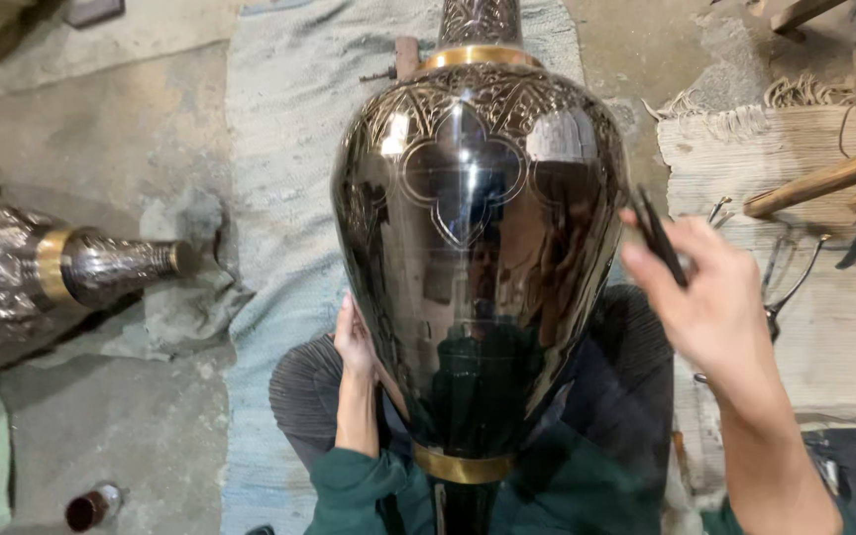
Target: The person uses a small engraving tool to carve decorative lines into the surface of a large dark metal vase. They hold the vase steady with one hand while carefully tracing patterns with the other.
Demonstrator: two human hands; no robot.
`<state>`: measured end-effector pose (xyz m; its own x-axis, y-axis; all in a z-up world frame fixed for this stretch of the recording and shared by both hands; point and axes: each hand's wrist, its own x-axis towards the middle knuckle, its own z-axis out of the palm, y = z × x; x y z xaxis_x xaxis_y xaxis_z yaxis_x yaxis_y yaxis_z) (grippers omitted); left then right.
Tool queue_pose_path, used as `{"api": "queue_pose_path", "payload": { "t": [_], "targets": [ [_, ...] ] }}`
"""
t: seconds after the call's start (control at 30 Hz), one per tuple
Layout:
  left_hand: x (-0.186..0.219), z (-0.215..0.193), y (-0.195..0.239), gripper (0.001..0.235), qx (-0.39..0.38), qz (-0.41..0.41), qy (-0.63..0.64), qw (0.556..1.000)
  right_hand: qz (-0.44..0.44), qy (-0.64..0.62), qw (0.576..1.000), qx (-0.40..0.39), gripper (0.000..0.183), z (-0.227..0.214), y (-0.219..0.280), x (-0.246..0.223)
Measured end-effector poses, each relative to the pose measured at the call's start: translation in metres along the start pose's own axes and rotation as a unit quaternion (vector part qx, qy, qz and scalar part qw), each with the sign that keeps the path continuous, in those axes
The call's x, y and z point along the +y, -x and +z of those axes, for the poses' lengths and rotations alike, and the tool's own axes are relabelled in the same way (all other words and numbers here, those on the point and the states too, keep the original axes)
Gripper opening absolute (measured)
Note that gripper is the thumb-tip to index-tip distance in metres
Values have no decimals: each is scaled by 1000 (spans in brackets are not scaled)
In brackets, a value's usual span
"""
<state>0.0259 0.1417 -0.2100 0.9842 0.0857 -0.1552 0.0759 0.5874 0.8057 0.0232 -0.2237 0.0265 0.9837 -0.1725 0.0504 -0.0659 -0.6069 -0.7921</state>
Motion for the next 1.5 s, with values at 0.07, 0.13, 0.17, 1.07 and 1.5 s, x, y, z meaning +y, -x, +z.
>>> {"api": "queue_pose_path", "payload": {
  "t": [0.07, 0.13, 0.17, 1.07, 1.5],
  "targets": [
    [27, 34, 17, 88, 10, 113, -179, 977, 46, -41, 998, -25, 39, -3, 28, -7],
    [58, 75, 38, 100, 20, 197, -326, 924, 78, -94, 991, -47, 46, -3, 49, -18],
    [71, 98, 49, 106, 26, 225, -385, 895, 58, -72, 995, -32, 52, -1, 57, -24],
    [99, 200, 65, 127, -33, 312, -598, 738, -99, 105, 989, 24, 36, 21, 82, -80],
    [98, 199, 66, 125, -27, 313, -591, 743, -143, 135, 981, 1, 37, 17, 79, -91]
  ]
}}
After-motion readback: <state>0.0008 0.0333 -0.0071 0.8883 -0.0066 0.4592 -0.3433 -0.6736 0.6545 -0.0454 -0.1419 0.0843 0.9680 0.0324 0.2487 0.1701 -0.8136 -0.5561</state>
